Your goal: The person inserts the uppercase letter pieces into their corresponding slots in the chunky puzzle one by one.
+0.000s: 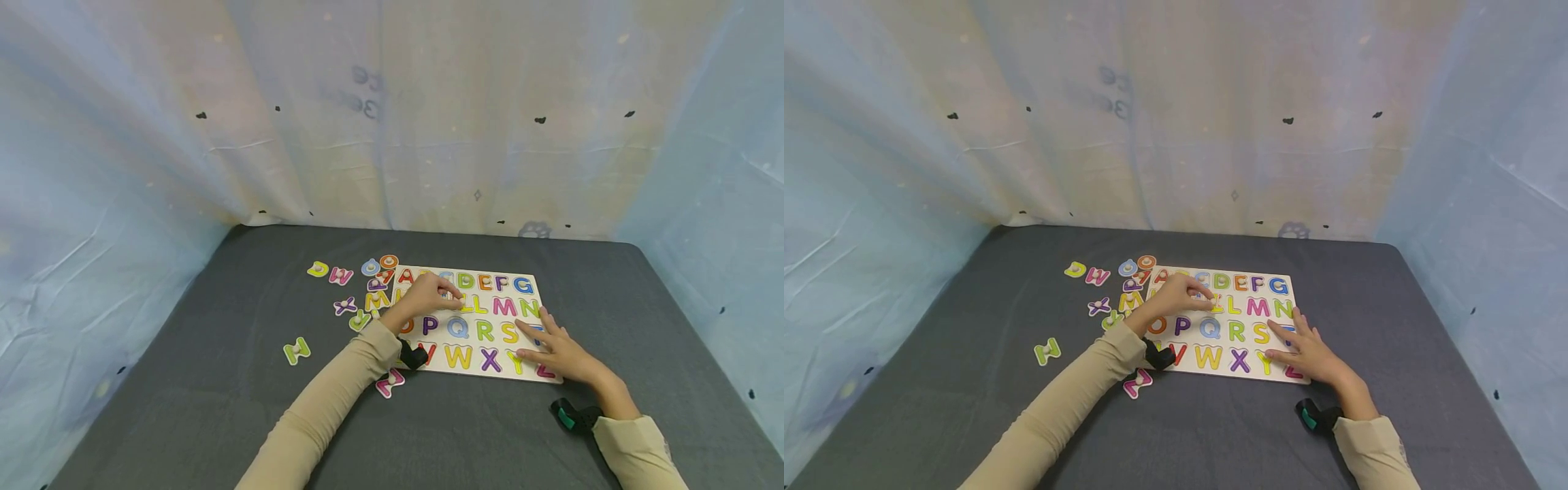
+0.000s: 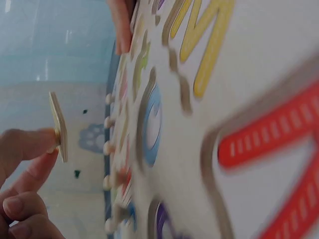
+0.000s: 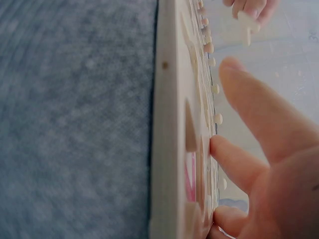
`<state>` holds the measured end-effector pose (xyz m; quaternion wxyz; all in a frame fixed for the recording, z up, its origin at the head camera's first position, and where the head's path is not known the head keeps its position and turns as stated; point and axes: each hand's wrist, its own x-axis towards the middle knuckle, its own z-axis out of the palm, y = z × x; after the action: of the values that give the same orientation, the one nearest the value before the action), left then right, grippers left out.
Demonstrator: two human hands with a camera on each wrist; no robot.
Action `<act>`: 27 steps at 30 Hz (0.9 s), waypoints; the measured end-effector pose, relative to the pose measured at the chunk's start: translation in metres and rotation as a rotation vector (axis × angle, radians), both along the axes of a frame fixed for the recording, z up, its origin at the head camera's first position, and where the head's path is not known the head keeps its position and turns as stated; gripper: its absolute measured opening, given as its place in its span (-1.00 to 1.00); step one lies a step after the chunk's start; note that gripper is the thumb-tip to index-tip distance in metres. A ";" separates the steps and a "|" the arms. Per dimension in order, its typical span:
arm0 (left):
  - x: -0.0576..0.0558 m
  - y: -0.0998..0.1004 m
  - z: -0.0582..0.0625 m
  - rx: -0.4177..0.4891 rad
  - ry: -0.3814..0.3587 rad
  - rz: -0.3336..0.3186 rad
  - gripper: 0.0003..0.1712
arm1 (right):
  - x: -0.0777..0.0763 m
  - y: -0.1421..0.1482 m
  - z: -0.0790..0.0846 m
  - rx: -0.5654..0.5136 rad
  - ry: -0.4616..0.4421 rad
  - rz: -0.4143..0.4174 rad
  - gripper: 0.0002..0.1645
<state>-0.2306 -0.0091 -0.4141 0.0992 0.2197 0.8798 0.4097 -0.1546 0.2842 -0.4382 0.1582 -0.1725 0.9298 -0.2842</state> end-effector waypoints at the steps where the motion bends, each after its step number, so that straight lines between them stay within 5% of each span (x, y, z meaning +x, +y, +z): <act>1: -0.001 0.003 -0.002 0.006 -0.022 0.013 -0.79 | 0.000 0.000 0.000 -0.002 0.000 0.001 -0.10; 7: -0.005 0.023 -0.008 -0.023 -0.086 0.093 -0.81 | 0.000 -0.001 0.000 -0.001 -0.001 0.007 -0.10; 17: -0.012 0.044 -0.013 -0.165 -0.046 0.135 -0.84 | -0.001 -0.003 0.000 0.030 -0.006 -0.017 -0.06; 27: -0.013 0.054 -0.013 -0.256 -0.048 0.177 -0.87 | 0.003 -0.009 0.006 0.221 0.093 -0.026 -0.10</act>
<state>-0.2436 0.0448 -0.4268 0.1106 0.1169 0.9381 0.3065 -0.1514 0.2750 -0.4322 0.1292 -0.1546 0.9640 -0.1737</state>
